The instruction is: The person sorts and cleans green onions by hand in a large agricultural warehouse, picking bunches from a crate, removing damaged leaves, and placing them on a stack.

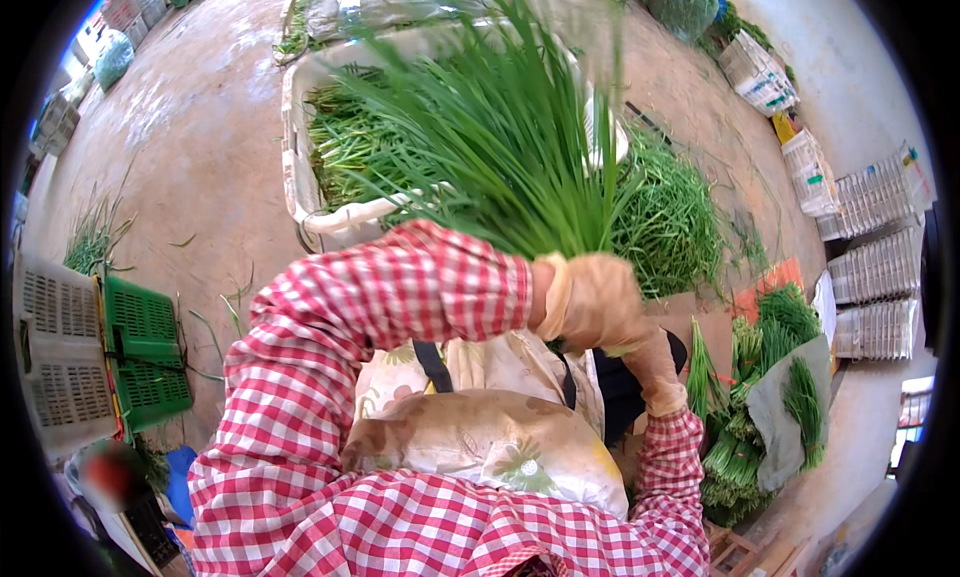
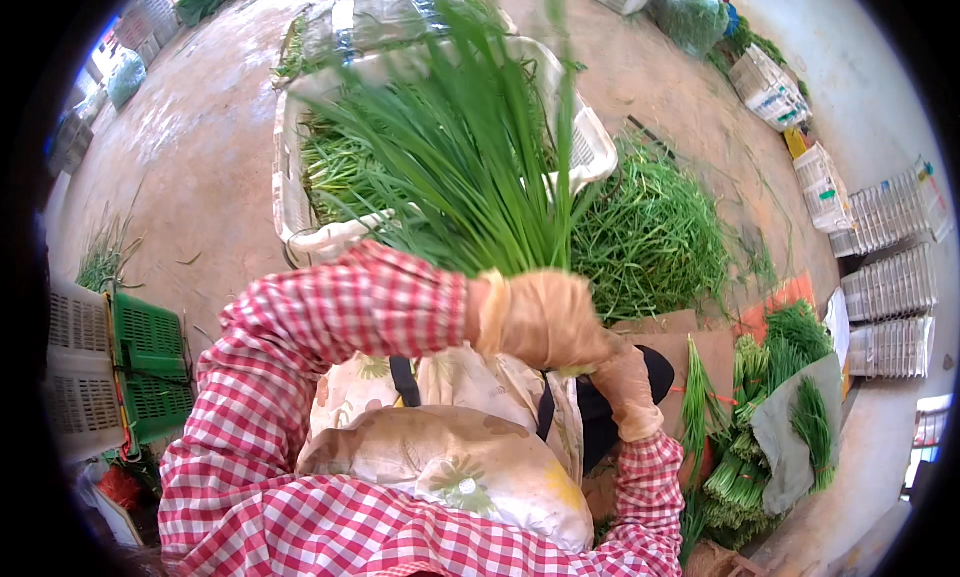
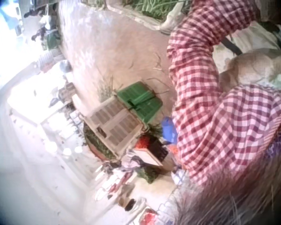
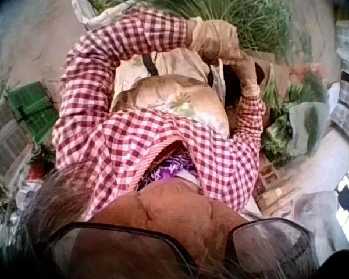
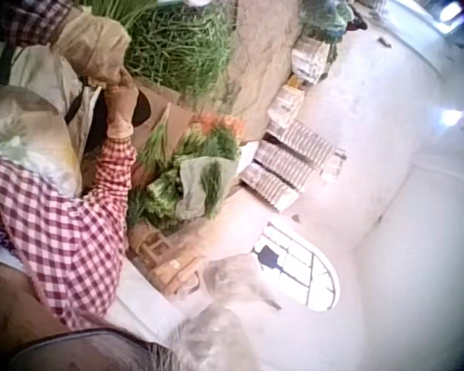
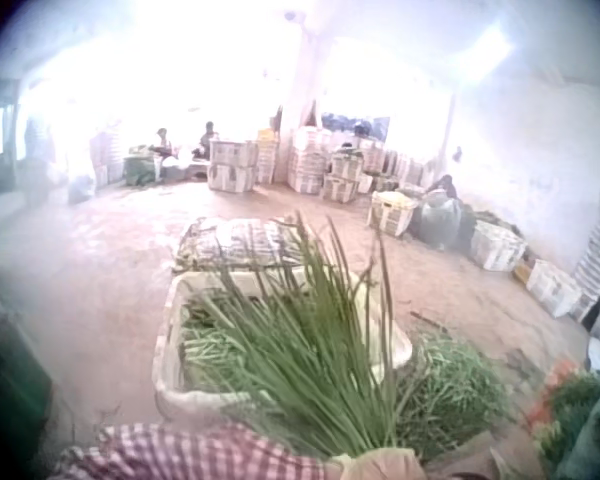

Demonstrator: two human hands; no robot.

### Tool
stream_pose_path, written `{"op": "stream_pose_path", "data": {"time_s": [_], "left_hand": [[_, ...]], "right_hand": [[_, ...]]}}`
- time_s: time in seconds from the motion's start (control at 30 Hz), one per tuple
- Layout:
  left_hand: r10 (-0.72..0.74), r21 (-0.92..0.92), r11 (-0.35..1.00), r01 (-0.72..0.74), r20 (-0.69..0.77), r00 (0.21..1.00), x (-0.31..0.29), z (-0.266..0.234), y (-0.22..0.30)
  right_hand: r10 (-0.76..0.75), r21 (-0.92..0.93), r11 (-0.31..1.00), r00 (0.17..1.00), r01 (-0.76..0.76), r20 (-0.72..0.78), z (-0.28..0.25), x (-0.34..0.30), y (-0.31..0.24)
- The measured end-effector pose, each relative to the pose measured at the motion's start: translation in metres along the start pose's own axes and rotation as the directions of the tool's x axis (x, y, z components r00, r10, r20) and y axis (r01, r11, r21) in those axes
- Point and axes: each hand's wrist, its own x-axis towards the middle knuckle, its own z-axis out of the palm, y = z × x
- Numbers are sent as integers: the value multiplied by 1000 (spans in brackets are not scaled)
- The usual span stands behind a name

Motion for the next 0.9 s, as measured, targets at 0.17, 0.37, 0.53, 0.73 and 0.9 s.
{"op": "stream_pose_path", "data": {"time_s": [0.17, 0.37, 0.53, 0.73, 0.9], "left_hand": [[-476, 836, 542, 84, 224, 850, -15, 59, -52], [-622, 826, 551, 120, 311, 719, -51, 115, -178], [-241, 777, 602, 187, -46, 969, -78, 146, -234], [-451, 846, 509, 160, 104, 886, 7, 53, -51], [-48, 994, 97, 46, -41, 998, 62, 17, 14]], "right_hand": [[190, 632, 739, 973, -232, 134, 34, 1, 0], [140, 568, 820, 986, -66, -88, 66, 12, -9], [9, 367, 930, 993, 36, -121, 52, 27, -59], [280, 881, 451, 915, 141, -289, 34, 12, 16], [172, 920, 293, 932, 261, -320, -12, 13, 10]]}}
